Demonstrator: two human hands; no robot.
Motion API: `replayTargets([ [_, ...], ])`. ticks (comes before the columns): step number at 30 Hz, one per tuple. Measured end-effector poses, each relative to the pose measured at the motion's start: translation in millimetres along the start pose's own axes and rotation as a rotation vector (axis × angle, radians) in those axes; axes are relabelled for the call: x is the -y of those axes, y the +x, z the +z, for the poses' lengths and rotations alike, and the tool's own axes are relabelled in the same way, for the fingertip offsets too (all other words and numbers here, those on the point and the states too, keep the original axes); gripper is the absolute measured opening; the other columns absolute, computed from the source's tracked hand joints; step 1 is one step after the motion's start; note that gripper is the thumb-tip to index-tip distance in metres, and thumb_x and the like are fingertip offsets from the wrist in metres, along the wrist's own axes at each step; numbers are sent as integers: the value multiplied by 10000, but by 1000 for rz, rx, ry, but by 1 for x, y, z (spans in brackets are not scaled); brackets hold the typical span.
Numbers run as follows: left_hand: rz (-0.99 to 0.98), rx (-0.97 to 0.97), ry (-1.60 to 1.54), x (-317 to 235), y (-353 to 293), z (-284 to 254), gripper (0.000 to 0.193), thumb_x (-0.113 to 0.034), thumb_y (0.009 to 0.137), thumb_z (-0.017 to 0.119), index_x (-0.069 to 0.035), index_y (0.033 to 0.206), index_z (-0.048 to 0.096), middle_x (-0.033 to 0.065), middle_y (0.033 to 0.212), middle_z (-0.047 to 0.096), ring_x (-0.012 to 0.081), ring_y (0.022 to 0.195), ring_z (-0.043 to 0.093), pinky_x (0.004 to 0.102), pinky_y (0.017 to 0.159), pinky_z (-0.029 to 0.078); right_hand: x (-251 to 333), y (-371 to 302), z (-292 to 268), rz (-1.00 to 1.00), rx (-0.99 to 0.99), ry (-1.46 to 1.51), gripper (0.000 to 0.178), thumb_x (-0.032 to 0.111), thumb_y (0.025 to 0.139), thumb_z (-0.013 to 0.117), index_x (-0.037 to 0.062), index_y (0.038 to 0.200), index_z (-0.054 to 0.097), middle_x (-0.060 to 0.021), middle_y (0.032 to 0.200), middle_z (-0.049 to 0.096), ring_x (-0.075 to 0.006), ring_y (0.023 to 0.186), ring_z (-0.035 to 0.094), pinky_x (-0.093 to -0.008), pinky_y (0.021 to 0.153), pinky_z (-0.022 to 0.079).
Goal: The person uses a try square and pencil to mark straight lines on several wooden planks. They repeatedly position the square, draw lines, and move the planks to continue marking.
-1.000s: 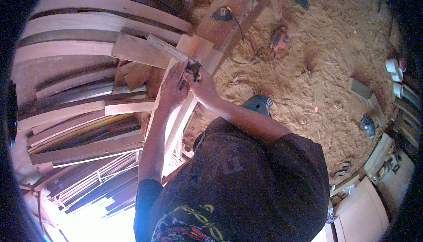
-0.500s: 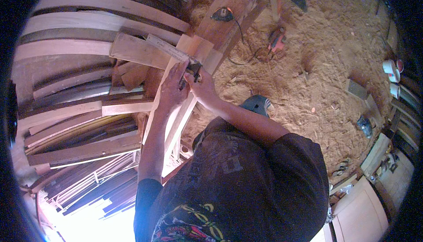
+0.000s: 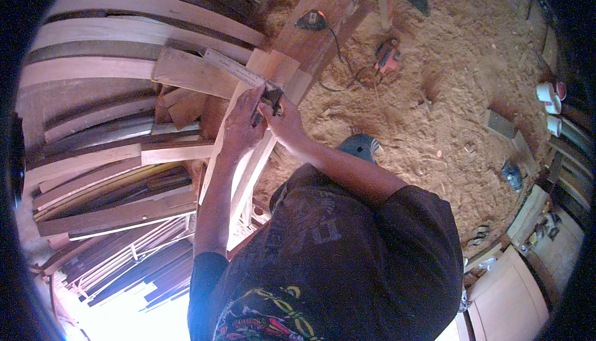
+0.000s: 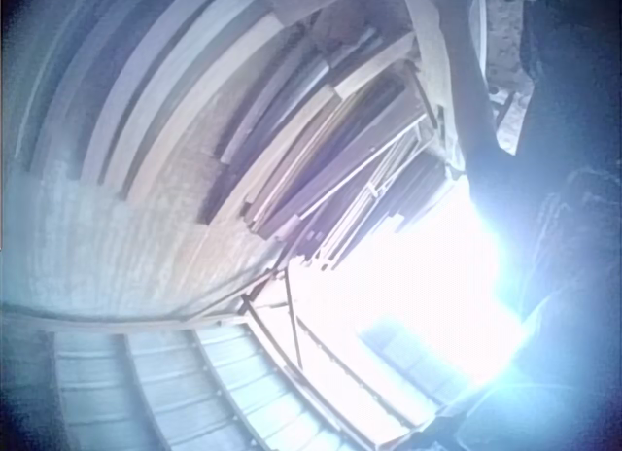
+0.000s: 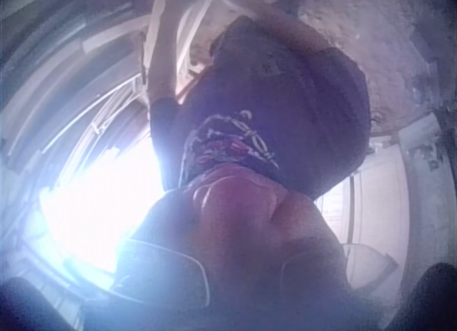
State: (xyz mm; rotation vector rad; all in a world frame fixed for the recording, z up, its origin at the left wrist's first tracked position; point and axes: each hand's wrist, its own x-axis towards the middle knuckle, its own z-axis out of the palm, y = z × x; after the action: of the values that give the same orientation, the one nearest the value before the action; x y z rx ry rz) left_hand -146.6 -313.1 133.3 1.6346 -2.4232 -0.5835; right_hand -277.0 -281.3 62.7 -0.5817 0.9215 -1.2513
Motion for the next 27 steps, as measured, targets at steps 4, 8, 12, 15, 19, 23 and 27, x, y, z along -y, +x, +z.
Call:
replayTargets([
  [4,-6,-14,-19,-3,1,-1,733,-369,908,747,-235,1567,455,206,1528,502,404,1395,516,533,1132,427,28,2,-30,-154,-72,-311,284,244,1085,615,42,1284,631,-31,982,669,-105,842,614,-280,731,524],
  [8,21,-56,41,-6,-1,2,736,-375,916,758,-203,1565,458,194,1518,523,397,1397,517,509,1158,417,81,15,-59,-300,-50,-224,305,257,1099,586,42,1304,658,-58,939,688,-125,825,652,-292,711,530],
  [12,-38,-47,79,-9,-3,4,741,-417,921,749,-252,1576,446,188,1541,498,401,1408,505,538,1157,403,123,49,-52,-523,203,-788,320,258,1095,590,26,1286,700,-91,979,739,-148,827,702,-307,705,547],
  [15,-60,-50,61,-10,-4,4,747,-412,917,753,-271,1580,439,187,1543,492,401,1405,509,546,1145,411,129,71,-40,-343,289,-974,285,226,1081,607,0,1205,729,-109,958,761,-166,803,713,-317,688,551],
  [19,-66,-66,28,-11,-6,3,708,-429,916,747,-275,1553,479,210,1546,484,420,1370,534,558,1136,409,126,82,-35,-495,391,-1047,236,194,1048,641,0,1142,737,-133,853,738,-182,720,707,-347,658,543],
  [23,-48,-79,3,-7,-6,7,715,-435,917,745,-279,1557,467,193,1551,486,415,1372,534,563,1134,411,145,63,-48,-616,455,-1034,244,229,1030,658,2,1062,743,-142,718,681,-234,622,679,-394,622,530],
  [27,-26,-91,40,-6,-6,9,723,-429,921,742,-287,1566,448,178,1543,493,407,1371,536,567,1125,416,176,66,-43,-558,521,-1281,344,328,992,631,16,891,735,-238,751,690,-413,725,719,-500,670,561],
])
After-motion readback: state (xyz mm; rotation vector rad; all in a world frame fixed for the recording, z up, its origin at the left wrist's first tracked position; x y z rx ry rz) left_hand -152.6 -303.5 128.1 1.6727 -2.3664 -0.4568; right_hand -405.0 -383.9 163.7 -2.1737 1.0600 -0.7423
